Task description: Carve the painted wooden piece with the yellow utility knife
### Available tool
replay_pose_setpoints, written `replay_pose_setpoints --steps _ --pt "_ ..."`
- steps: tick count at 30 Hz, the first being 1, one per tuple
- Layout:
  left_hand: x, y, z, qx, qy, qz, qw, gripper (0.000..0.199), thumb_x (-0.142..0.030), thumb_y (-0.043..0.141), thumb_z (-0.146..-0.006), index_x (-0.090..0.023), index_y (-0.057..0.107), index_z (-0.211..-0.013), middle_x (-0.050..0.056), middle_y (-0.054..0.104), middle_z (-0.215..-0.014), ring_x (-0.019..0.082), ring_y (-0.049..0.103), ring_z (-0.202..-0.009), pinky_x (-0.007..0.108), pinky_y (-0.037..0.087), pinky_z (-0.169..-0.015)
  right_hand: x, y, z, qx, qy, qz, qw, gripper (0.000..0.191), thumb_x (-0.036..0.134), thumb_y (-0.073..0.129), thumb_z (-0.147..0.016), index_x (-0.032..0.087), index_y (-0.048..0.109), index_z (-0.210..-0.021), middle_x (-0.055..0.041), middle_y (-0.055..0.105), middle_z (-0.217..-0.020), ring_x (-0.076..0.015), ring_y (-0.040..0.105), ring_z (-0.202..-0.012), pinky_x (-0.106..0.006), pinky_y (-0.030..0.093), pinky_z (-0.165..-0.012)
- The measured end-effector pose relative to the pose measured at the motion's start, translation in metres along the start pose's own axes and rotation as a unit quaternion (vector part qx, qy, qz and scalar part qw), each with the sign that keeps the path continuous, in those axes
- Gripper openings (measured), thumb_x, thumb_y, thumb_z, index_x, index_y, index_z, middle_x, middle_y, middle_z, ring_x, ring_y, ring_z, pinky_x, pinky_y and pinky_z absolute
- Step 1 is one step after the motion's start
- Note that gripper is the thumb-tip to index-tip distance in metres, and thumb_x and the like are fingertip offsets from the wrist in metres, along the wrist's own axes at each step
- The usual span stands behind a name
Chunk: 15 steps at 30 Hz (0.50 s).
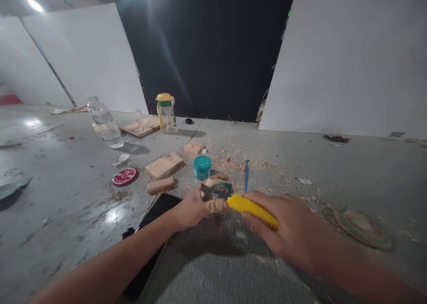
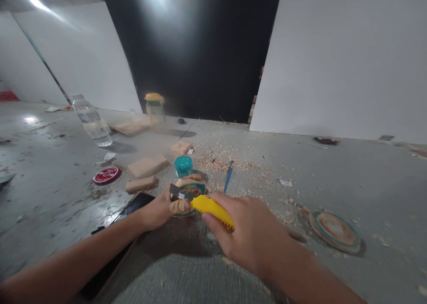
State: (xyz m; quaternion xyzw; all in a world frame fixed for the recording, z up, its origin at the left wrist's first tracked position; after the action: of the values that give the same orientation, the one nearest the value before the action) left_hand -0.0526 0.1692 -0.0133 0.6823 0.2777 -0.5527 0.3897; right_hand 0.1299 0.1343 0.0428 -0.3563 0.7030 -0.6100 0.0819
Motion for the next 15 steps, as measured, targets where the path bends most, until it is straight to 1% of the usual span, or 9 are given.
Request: replay_pose_setpoints --steps 3,6,11,15 --pt "-0.0041 0.0027 -0.0004 -0.038 -0.007 -0.006 0.999 0.067 -0.044 0.08 -0.067 -0.023 0.05 -0.123 0.009 0.056 -0.106 0.023 0.059 -0.09 0.026 0.057 -0.051 -0.0001 0.0022 -0.0001 -0.005 0.012 0.037 0.999 0.024 0.036 0.045 -0.093 0.022 0.064 -0.1 -0.0027 0.073 -0.077 -0.0227 0.068 -0.066 -0.031 0.039 -0.054" --pt "-0.0062 0.0044 -0.0001 -0.062 -0.017 -0.006 0.998 0.071 -0.044 0.081 -0.065 -0.022 0.048 -0.124 0.009 0.055 -0.103 0.025 0.058 -0.092 0.029 0.058 -0.051 0.0014 0.0026 0.0004 -0.034 0.01 0.074 0.997 0.026 0.036 0.043 -0.092 0.022 0.063 -0.099 -0.0024 0.072 -0.072 -0.0234 0.067 -0.058 -0.031 0.034 -0.05" --pt "-0.004 0.0023 -0.0002 -0.093 -0.034 -0.023 0.995 0.073 -0.042 0.084 -0.062 -0.021 0.048 -0.123 0.009 0.056 -0.101 0.027 0.058 -0.092 0.028 0.058 -0.05 0.0055 0.0042 0.0037 -0.068 0.007 0.12 0.99 0.02 0.035 0.045 -0.092 0.024 0.062 -0.096 0.0006 0.069 -0.064 -0.0215 0.064 -0.048 -0.03 0.026 -0.047" --pt "-0.0002 -0.0005 -0.0008 -0.11 -0.053 -0.042 0.992 0.074 -0.043 0.083 -0.063 -0.023 0.048 -0.124 0.008 0.056 -0.101 0.025 0.058 -0.089 0.028 0.058 -0.05 0.0065 0.0067 0.005 -0.086 0.006 0.169 0.982 0.018 0.035 0.046 -0.092 0.024 0.06 -0.093 -0.0002 0.068 -0.061 -0.0216 0.062 -0.044 -0.03 0.021 -0.045"
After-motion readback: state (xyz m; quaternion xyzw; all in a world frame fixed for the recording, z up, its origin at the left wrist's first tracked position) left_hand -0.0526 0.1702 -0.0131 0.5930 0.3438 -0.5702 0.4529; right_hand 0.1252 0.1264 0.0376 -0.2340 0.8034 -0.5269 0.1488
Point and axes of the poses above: each hand's wrist, its own z-axis away from the middle knuckle, its own y-axis out of the palm, x = y × z, the point moved 3 cm from there along -z, towards the middle knuckle
